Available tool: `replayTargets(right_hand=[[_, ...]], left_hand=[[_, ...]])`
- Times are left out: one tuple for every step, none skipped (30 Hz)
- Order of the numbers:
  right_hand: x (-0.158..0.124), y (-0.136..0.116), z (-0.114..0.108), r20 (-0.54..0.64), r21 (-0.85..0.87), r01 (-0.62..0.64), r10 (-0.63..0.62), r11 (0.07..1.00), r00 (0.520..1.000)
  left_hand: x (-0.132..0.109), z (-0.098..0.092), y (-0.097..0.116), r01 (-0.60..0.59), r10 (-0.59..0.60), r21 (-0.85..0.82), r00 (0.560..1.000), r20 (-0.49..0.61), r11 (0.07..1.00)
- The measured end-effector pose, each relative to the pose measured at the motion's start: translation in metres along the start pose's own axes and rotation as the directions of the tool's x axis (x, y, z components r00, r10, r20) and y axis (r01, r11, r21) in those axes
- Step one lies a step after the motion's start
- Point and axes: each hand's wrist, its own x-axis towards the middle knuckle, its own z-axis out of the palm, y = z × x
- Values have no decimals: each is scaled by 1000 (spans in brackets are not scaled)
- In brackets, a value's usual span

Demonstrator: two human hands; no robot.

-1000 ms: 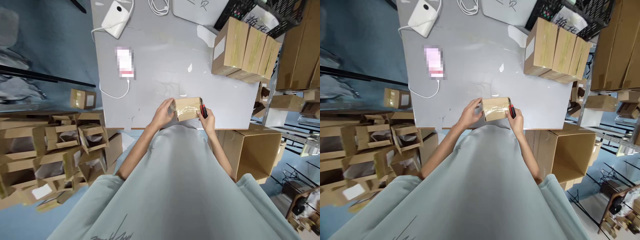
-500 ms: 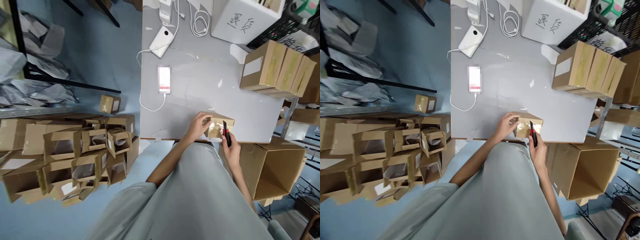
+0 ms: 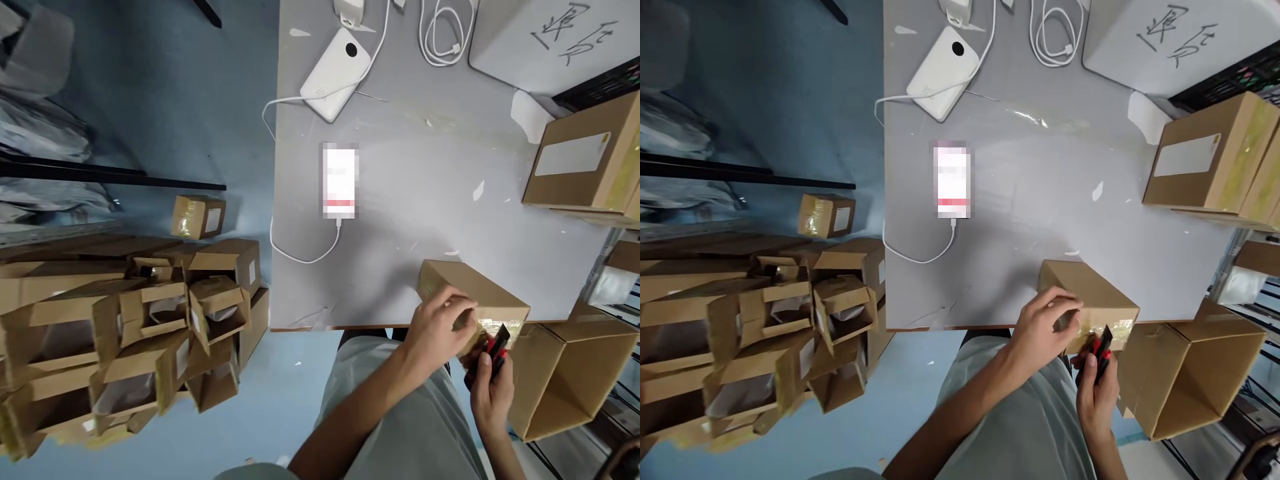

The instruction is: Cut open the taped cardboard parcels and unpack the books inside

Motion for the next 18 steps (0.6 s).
replayTargets(right_hand=[[-1,0,1,-14,7,22,-22,1000,1000],[-2,0,2,-21,12,41,-41,999,999],[-2,0,3,-21,14,57,-56,998,998],[-1,-1,3,-16,14,68,-68,998,998],[1,-2,3,-10,13,77,-76,997,997],[2,-3,3,-6,9,82,-82,997,997],[5,-4,2,-1,3,84,-84,996,996],[7,-4,2,8,-6,84,-84,996,996],[10,-5,1,22,-17,84,-84,996,996],[13,-4,1,38,-27,88,-87,996,995],[16,-4,0,56,-32,96,-94,995,994],[19,-2,0,75,-33,108,-105,994,992],[21,-1,0,93,-29,120,-117,992,989],[23,0,1,109,-21,135,-132,991,985],[25,2,2,124,-11,150,-147,989,981],[27,3,3,140,1,166,-165,986,976],[28,4,4,152,17,183,-184,983,971],[30,5,5,159,34,202,-205,979,966]], left_hand=[[0,0,-1,-10,10,2,1000,2,1000],[0,0,-3,-20,20,6,1000,6,1000],[0,-1,-4,-28,28,11,1000,11,1000],[1,-2,-5,-36,36,17,999,14,999],[2,-4,-5,-43,42,21,999,14,999],[3,-6,-5,-46,46,25,999,13,999],[3,-8,-5,-44,43,26,999,13,999],[4,-11,-5,-35,35,27,999,13,999],[4,-14,-4,-23,22,31,1000,13,999],[3,-16,-3,-8,7,40,1000,15,999],[2,-18,-2,10,-11,55,1000,18,998],[1,-20,-2,29,-30,76,999,22,997],[0,-20,-1,47,-50,100,998,26,994],[-2,-20,-1,65,-69,122,997,28,990],[-4,-19,-2,83,-88,138,996,28,987],[-5,-18,-3,98,-103,141,994,25,985],[-7,-16,-5,108,-112,130,994,20,986],[-8,-14,-7,113,-116,112,993,15,987]])
